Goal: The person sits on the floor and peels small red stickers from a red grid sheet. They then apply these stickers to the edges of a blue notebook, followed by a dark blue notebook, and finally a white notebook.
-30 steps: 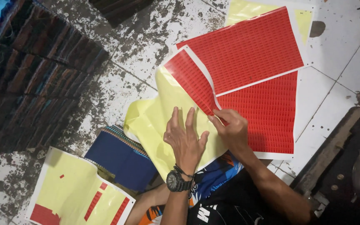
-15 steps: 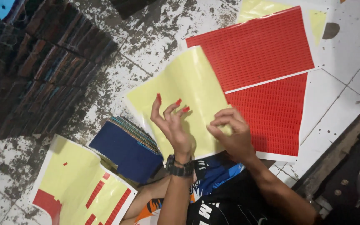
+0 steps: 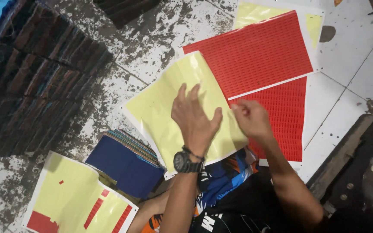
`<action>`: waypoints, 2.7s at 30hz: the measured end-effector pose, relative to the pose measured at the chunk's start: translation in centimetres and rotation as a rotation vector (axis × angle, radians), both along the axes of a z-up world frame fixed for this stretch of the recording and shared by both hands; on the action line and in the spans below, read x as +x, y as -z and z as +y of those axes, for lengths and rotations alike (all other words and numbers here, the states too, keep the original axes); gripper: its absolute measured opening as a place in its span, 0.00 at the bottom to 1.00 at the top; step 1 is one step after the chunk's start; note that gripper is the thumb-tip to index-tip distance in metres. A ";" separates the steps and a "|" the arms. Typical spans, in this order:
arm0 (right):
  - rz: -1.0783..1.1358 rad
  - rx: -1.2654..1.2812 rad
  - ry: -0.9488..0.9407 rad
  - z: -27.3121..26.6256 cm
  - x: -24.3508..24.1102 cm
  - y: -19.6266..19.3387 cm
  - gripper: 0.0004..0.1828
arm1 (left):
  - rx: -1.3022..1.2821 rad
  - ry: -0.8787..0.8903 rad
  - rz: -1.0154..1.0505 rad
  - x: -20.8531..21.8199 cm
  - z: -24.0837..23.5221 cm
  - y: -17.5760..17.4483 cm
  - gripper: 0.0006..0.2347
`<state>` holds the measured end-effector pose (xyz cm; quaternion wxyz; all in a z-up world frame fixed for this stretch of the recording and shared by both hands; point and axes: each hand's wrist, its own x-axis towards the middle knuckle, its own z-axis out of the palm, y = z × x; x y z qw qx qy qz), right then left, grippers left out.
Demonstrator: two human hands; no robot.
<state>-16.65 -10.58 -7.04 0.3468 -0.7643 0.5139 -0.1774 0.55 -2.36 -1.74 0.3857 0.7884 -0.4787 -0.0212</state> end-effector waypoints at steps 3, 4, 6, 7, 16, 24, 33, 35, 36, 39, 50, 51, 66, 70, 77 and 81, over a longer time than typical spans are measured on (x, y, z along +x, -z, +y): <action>-0.005 0.362 -0.033 0.3 1.6 0.1 0.21 | 0.249 0.011 -0.098 -0.8 -0.9 1.0 0.43; -0.007 0.359 -0.028 0.4 1.7 0.5 0.21 | 0.245 0.015 -0.101 -0.6 -0.7 0.6 0.43; -0.157 0.550 0.119 1.2 1.8 1.6 0.21 | 0.392 0.011 -0.117 -0.2 0.1 0.0 0.45; -0.157 0.554 0.124 1.7 2.0 1.4 0.21 | 0.397 0.015 -0.116 0.0 0.7 0.0 0.45; -0.211 0.095 0.092 5.1 3.4 -0.1 0.28 | 0.426 -0.127 0.010 1.1 5.5 0.2 0.46; -0.118 -0.334 -0.015 5.9 4.0 1.3 0.13 | 0.349 -0.167 0.049 0.6 6.2 0.5 0.46; -0.030 -0.715 -0.128 7.4 5.0 0.8 0.03 | 0.320 -0.236 0.036 0.6 8.2 1.3 0.45; -0.095 -0.679 -0.140 7.5 4.9 0.1 0.02 | 0.287 -0.239 0.027 0.6 8.3 1.5 0.46; -0.155 -0.642 -0.141 7.4 5.0 -0.2 0.01 | 0.255 -0.231 0.016 0.6 8.2 1.6 0.46; -0.392 -0.335 -0.113 8.1 5.3 -3.0 0.05 | -0.122 -0.197 0.134 1.6 8.3 1.4 0.35; -0.708 0.146 -0.417 11.5 7.6 -7.9 0.06 | -1.204 -0.228 1.483 2.9 7.6 -0.3 0.20; -0.696 0.156 -0.463 11.9 8.2 -9.2 0.06 | -1.228 -0.246 1.491 3.0 7.9 -0.4 0.20; -0.474 0.042 -0.424 9.4 5.9 -7.0 0.06 | -1.152 -0.304 1.460 1.6 6.9 -0.4 0.19; -0.446 0.060 -0.384 8.8 5.4 -6.1 0.06 | -1.093 -0.250 1.498 1.5 6.5 -0.1 0.18; -0.419 0.024 -0.343 9.1 4.9 -6.0 0.07 | -1.028 -0.282 1.481 1.1 7.0 -0.3 0.18; -0.515 0.072 -0.446 9.6 5.3 -6.9 0.06 | -1.075 -0.301 1.509 1.3 6.9 -0.3 0.17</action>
